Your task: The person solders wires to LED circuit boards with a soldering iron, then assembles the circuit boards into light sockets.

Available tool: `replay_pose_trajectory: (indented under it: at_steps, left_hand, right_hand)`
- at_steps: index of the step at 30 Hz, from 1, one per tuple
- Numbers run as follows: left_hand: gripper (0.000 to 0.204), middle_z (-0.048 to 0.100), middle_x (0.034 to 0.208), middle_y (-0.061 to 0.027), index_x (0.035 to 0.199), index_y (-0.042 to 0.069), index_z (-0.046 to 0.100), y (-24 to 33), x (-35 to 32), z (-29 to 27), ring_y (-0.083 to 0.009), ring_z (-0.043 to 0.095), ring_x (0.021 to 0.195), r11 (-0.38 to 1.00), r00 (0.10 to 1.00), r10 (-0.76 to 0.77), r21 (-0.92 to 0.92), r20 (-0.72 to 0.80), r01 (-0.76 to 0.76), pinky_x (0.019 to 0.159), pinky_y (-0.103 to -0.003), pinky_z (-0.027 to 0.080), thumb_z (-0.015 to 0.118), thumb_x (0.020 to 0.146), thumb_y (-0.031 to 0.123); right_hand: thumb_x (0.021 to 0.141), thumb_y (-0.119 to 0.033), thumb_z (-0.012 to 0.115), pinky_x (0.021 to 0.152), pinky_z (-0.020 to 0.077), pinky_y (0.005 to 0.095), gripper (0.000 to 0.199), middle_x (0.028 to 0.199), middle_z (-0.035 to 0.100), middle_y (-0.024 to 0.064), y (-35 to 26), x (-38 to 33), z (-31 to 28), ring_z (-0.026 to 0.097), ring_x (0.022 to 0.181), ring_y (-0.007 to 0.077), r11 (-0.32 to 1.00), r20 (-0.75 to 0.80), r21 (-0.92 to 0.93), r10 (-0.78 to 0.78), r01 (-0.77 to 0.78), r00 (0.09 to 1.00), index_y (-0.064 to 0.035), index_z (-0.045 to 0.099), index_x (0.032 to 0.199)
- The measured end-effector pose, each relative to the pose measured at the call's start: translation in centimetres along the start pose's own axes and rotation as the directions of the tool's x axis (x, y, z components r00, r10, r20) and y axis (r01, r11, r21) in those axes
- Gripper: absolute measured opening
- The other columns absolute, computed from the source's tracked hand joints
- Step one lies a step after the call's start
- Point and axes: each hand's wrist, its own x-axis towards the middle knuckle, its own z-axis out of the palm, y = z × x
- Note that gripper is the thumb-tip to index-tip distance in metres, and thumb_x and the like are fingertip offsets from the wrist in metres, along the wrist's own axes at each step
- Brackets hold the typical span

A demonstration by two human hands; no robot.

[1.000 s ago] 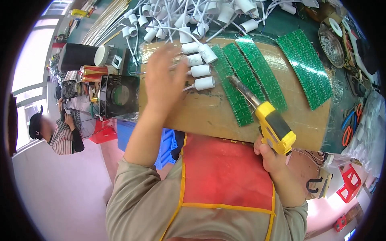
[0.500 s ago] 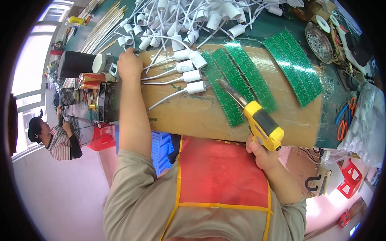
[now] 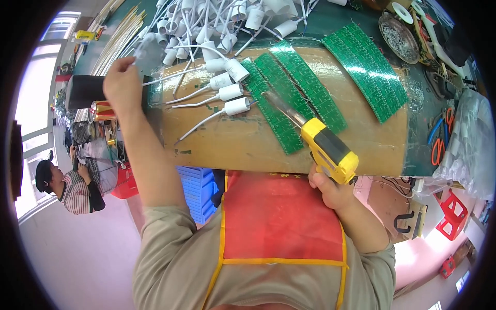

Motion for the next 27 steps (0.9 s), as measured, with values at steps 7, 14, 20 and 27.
replay_pose_trajectory:
  at_steps: [7,14,20,27]
  left_hand:
    - [0.02,0.069,0.084,-0.0041,0.093,0.002,0.073,5.4,-3.7,-5.2,-0.0098,0.06,0.075,0.814,0.986,-0.018,-0.576,-0.163,-0.081,0.072,-0.023,0.048,0.064,0.077,-0.006]
    - [0.018,0.067,0.093,-0.0076,0.086,0.001,0.065,4.0,-10.5,-0.9,-0.0176,0.064,0.093,0.742,0.858,0.471,-0.617,0.202,-0.262,0.078,-0.028,0.05,0.059,0.077,-0.014]
    - [0.01,0.067,0.093,-0.0083,0.08,0.005,0.066,2.2,-11.5,-0.6,-0.0295,0.064,0.097,0.856,0.715,0.517,-0.298,0.472,-0.422,0.084,-0.038,0.05,0.062,0.075,-0.003]
    - [0.019,0.068,0.105,-0.0102,0.095,0.006,0.067,4.3,-11.2,-0.3,-0.0319,0.063,0.101,0.827,0.725,0.559,-0.341,0.404,-0.448,0.089,-0.042,0.048,0.069,0.076,0.005]
  right_hand:
    - [0.089,-0.044,0.069,0.053,0.039,0.0277,0.072,0.072,0.047,0.0021,0.1,0.4,0.2,0.045,0.056,0.0129,0.97,-0.065,0.205,-0.119,0.13,0.991,-0.0014,0.04,0.139]
    - [0.092,-0.046,0.064,0.051,0.0376,0.0279,0.069,0.072,0.046,0.001,-0.7,0.6,0.6,0.043,0.053,0.012,0.935,-0.188,0.287,-0.16,0.21,0.969,-0.0032,0.04,0.14]
    - [0.091,-0.045,0.065,0.051,0.0387,0.0279,0.069,0.071,0.046,0.0013,-1.2,0.8,0.9,0.044,0.054,0.0124,0.941,-0.181,0.29,-0.127,0.176,0.975,-0.0021,0.04,0.14]
    - [0.091,-0.046,0.065,0.05,0.0385,0.0276,0.07,0.07,0.046,0.0012,-1.0,1.0,0.9,0.044,0.053,0.0122,0.944,-0.195,0.269,-0.143,0.193,0.97,-0.002,0.039,0.139]
